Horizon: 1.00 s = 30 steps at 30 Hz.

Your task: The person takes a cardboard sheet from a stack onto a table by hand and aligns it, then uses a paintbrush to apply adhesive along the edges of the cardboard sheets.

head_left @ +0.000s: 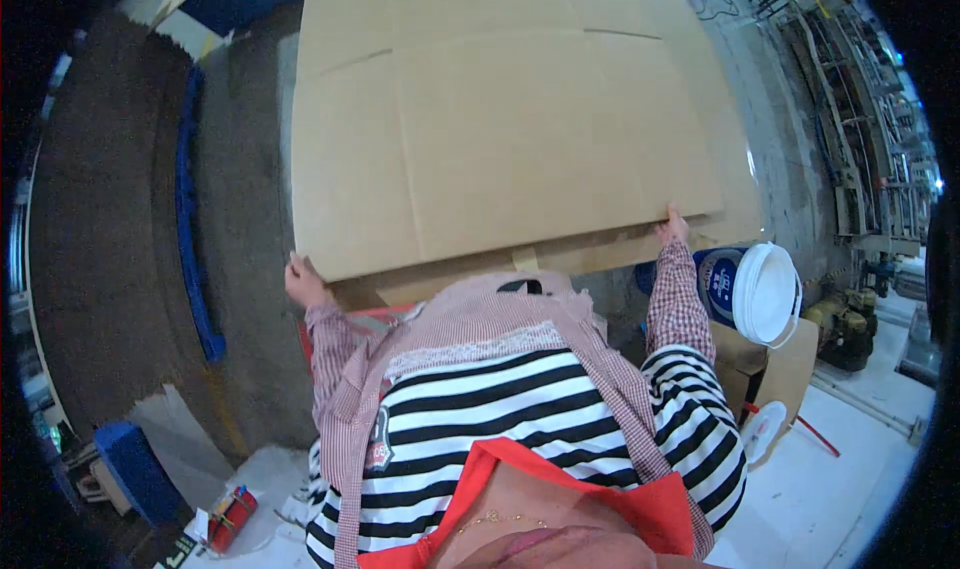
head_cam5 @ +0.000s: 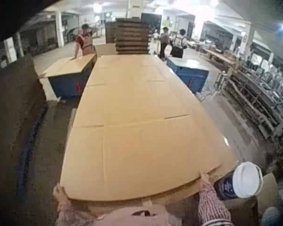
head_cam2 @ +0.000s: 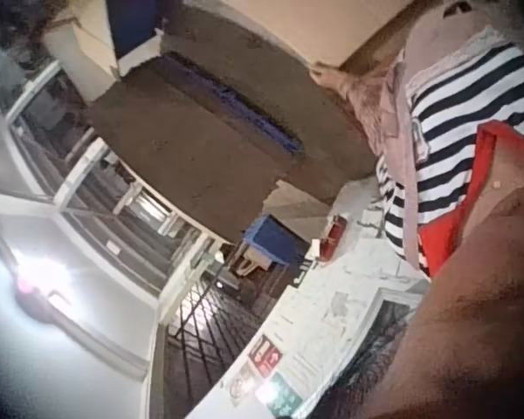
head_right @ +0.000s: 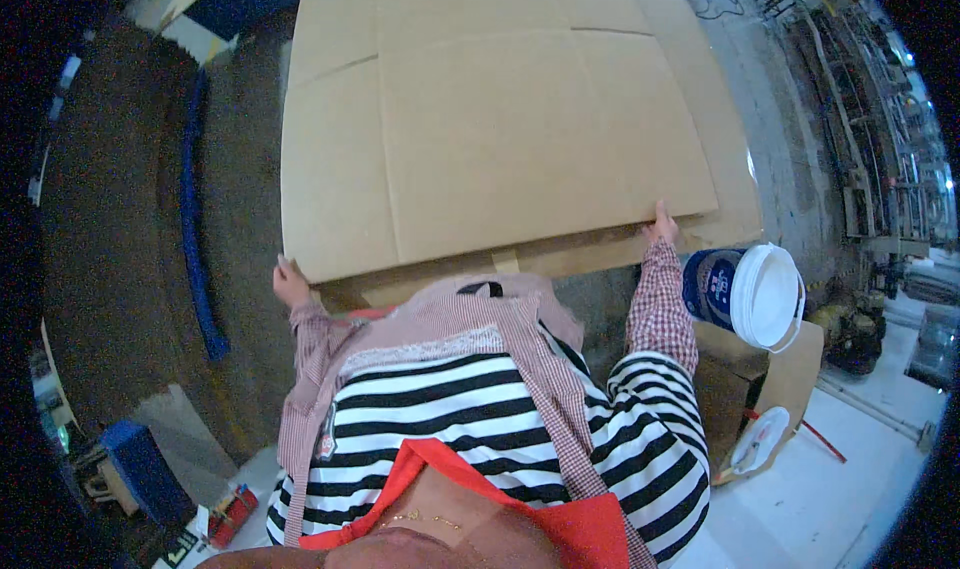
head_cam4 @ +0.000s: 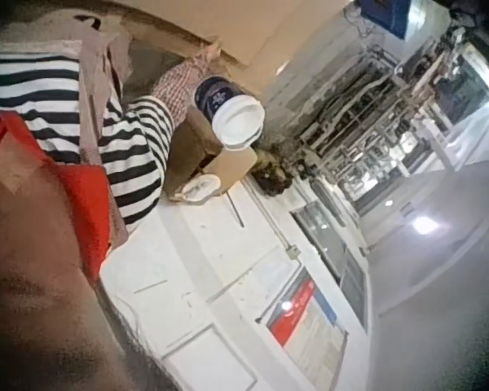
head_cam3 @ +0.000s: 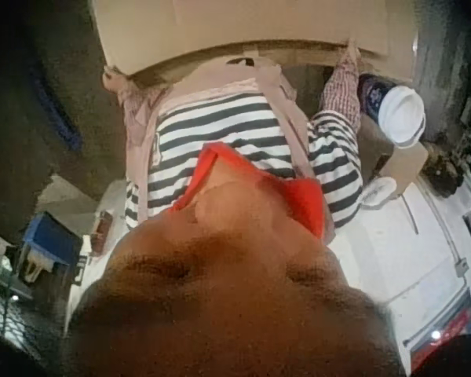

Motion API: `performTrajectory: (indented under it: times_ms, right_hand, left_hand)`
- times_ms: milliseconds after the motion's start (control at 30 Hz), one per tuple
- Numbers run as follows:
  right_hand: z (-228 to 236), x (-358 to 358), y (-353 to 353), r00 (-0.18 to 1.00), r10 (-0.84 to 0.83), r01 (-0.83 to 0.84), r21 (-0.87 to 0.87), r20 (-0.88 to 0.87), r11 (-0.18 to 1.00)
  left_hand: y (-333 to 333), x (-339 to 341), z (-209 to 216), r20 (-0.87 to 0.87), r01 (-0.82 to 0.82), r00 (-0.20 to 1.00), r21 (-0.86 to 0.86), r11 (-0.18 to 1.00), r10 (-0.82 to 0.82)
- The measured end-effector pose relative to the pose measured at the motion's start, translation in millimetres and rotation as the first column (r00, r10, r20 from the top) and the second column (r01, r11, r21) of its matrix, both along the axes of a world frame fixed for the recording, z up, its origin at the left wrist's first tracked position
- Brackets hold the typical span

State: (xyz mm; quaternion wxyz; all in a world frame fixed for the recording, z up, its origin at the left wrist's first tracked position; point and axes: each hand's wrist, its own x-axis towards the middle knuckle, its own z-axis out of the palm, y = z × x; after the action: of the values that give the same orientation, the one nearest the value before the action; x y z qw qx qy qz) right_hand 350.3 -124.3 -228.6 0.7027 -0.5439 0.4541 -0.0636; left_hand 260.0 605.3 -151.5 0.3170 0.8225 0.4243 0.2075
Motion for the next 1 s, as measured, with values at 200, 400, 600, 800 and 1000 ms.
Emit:
performTrajectory:
  times_ms: [200, 400, 600, 800, 1000]
  right_hand:
    - [-9, 0, -3, 0.97, -0.053, 0.021, 0.139, 0.237, 0.99]
    - [-19, -5, -8, 0.945, -0.111, 0.041, 0.225, 0.307, 0.974]
    - [-10, 9, -4, 0.989, 0.051, -0.074, -0.167, -0.135, 0.983]
    - [-10, 17, -8, 0.985, 0.042, -0.063, -0.127, -0.165, 0.99]
    - [-3, 8, -9, 0.976, -0.023, -0.025, -0.213, -0.218, 0.977]
  left_hand:
    - [8, 14, 127, 0.374, 0.321, 0.914, -0.428, 0.845, -0.158]
    - [12, 2, 129, 0.468, 0.403, 0.824, -0.09, 0.911, -0.319]
    - [8, -2, -26, -0.073, 0.166, 0.983, -0.062, 0.984, -0.171]
    - [3, 1, -50, -0.173, 0.175, 0.97, 0.011, 0.984, -0.171]
    - [-27, -1, -46, -0.21, 0.129, 0.973, 0.176, 0.976, -0.091]
